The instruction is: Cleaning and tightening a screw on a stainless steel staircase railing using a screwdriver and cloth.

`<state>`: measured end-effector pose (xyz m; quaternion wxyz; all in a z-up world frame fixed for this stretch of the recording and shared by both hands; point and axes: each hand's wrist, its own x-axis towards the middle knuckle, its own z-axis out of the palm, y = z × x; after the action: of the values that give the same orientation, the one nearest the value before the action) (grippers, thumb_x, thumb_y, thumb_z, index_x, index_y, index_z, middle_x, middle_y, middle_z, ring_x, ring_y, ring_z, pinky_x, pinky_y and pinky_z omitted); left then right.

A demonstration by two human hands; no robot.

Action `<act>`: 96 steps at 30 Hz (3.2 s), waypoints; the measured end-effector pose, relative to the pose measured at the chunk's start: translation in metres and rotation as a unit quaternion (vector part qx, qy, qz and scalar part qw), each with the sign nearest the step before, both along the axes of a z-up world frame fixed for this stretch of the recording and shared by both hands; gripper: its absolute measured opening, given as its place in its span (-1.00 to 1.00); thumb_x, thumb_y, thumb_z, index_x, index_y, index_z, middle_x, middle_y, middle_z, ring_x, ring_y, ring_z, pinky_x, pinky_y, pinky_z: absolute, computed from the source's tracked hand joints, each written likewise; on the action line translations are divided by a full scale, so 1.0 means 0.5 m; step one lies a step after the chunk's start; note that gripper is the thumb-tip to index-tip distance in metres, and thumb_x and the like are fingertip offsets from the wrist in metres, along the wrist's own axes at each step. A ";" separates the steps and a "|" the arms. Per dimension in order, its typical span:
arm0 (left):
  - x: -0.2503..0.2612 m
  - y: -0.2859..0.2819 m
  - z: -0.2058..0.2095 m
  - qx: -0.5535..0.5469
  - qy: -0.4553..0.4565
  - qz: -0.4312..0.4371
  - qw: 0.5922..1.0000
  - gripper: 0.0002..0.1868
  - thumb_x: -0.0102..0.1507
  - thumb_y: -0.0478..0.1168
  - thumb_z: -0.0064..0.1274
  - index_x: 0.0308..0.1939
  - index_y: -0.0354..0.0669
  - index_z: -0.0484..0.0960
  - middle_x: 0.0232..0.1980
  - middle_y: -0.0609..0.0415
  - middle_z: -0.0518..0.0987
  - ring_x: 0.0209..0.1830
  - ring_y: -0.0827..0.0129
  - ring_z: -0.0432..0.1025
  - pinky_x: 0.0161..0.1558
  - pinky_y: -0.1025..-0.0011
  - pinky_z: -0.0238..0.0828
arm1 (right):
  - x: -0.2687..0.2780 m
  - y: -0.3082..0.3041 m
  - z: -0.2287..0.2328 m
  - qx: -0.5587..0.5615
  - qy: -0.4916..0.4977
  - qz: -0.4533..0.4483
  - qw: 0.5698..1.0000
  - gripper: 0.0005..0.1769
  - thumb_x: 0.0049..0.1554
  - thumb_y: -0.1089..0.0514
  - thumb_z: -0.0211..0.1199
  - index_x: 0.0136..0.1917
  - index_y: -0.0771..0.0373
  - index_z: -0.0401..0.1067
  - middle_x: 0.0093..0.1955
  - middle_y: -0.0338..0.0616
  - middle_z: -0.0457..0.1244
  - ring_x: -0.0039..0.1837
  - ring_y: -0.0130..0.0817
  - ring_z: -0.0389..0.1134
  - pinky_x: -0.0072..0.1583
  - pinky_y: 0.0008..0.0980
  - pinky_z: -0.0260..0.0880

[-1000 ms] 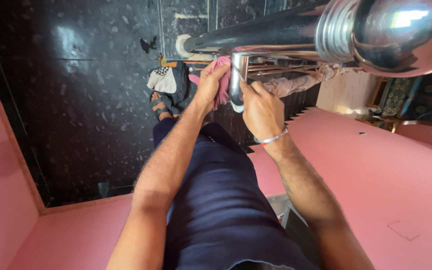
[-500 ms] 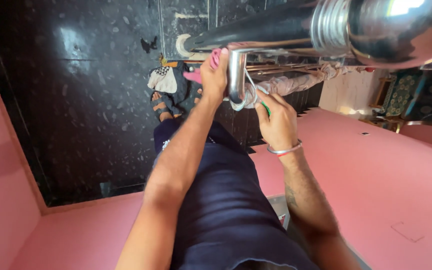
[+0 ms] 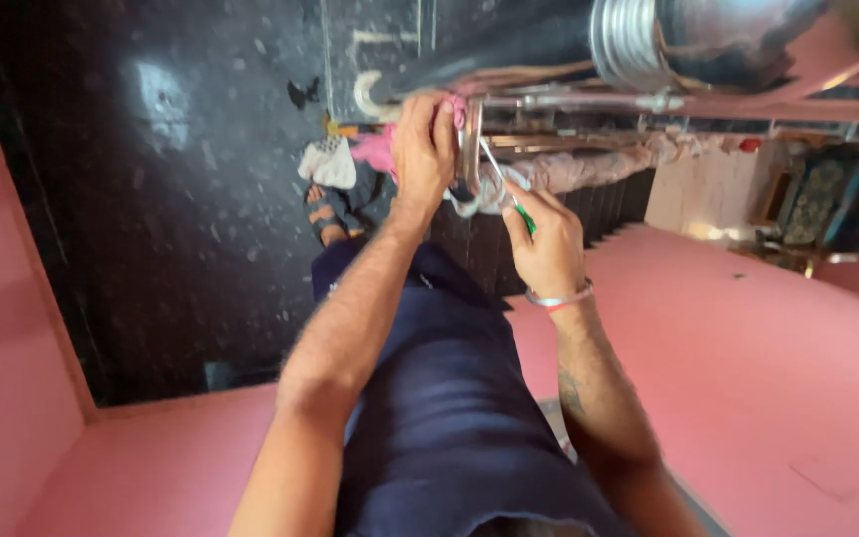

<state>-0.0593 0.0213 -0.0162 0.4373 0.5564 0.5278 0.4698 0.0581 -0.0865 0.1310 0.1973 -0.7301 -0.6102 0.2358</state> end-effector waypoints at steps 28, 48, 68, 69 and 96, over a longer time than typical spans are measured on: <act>-0.048 -0.038 -0.008 -0.073 -0.079 -0.064 0.992 -0.50 0.22 -0.11 0.34 0.15 -0.33 0.63 -0.01 -0.11 0.67 -0.01 0.26 0.59 0.05 0.37 0.49 | 0.048 0.104 -0.034 -0.216 0.147 -0.063 0.963 -0.63 0.32 0.24 -0.01 0.38 0.18 0.29 -0.17 0.04 0.35 -0.32 -0.26 0.38 -0.29 -0.28 0.37; -0.068 -0.010 -0.085 -0.205 -0.206 -0.145 0.946 -0.62 0.35 -0.08 0.14 0.12 -0.29 0.68 0.00 -0.08 0.75 0.03 0.38 0.62 0.11 0.39 0.51 | 0.118 -0.089 -0.262 0.044 0.897 -0.007 0.440 -0.51 0.29 0.45 -0.02 0.39 0.22 0.49 0.26 0.22 0.35 0.24 0.03 0.46 0.15 -0.02 0.57; -0.085 0.034 -0.068 -0.199 -0.236 -0.224 0.924 -0.34 0.22 -0.13 0.32 0.36 -0.28 0.52 0.20 -0.13 0.69 0.22 0.32 0.60 0.25 0.37 0.50 | 0.010 0.045 -0.277 0.376 0.059 -0.016 0.925 -0.47 0.40 -0.20 -0.09 -0.08 0.35 0.20 -0.28 0.13 0.24 -0.43 -0.16 0.28 -0.37 -0.26 0.35; -0.086 0.036 -0.069 -0.206 -0.237 -0.228 0.922 -0.34 0.21 -0.13 0.33 0.36 -0.28 0.52 0.18 -0.13 0.69 0.20 0.32 0.61 0.24 0.38 0.51 | 0.009 0.046 -0.284 0.397 0.009 -0.030 0.917 -0.50 0.41 -0.18 -0.14 -0.04 0.34 0.12 -0.29 0.13 0.24 -0.48 -0.17 0.31 -0.40 -0.29 0.35; -0.082 0.051 -0.084 -0.240 -0.235 -0.226 0.914 -0.46 0.23 -0.16 0.31 0.26 -0.26 0.60 -0.02 -0.08 0.72 -0.05 0.33 0.69 0.02 0.42 0.60 | -0.009 0.016 -0.272 0.268 -0.042 -0.025 0.962 -0.80 0.28 0.32 0.33 0.09 0.36 0.32 -0.14 0.07 0.38 -0.20 -0.20 0.44 -0.09 -0.30 0.53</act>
<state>-0.1003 0.0468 -0.0582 0.7638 0.4125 0.3664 0.3349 0.0534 -0.0784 -0.0048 0.3661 -0.6748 -0.6402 0.0276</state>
